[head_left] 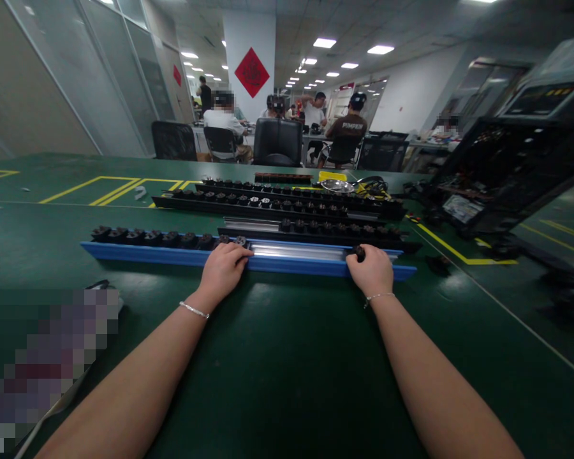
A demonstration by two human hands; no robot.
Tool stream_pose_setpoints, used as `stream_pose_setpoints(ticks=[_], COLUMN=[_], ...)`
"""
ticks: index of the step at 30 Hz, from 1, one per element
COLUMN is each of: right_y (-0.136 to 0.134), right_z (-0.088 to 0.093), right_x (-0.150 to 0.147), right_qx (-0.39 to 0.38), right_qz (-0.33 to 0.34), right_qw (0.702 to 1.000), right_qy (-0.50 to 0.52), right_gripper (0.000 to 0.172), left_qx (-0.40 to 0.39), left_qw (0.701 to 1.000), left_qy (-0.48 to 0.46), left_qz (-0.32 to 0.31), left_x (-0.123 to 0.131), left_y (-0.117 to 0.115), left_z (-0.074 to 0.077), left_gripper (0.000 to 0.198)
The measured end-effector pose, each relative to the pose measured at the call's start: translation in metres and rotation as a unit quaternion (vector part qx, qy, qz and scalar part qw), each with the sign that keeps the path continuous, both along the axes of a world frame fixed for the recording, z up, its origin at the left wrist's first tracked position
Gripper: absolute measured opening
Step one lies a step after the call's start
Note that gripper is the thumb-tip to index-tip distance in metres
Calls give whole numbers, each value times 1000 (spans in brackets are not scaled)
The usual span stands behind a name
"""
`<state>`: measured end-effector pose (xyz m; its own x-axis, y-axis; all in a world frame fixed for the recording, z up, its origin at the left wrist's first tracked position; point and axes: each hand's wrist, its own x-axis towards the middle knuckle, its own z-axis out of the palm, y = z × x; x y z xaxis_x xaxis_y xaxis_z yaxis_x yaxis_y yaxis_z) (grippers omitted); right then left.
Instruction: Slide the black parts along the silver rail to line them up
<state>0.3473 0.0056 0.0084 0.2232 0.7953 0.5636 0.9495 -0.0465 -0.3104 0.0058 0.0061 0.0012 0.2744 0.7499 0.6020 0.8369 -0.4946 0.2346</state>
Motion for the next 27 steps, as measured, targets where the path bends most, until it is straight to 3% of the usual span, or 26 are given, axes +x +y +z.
stream_pose_setpoints(ticks=[11, 27], right_y=[-3, -5], right_z=[0, 2], right_x=[1, 10], right_qx=[-2, -20], right_qz=[4, -50], right_qw=[1000, 999], right_qy=[8, -8], right_gripper=[23, 28], left_qx=[-11, -18], left_qw=[1000, 1000], left_qy=[0, -7], left_qz=[9, 0], left_x=[1, 0], left_y=[-2, -1], left_z=[1, 1], left_gripper=[20, 20])
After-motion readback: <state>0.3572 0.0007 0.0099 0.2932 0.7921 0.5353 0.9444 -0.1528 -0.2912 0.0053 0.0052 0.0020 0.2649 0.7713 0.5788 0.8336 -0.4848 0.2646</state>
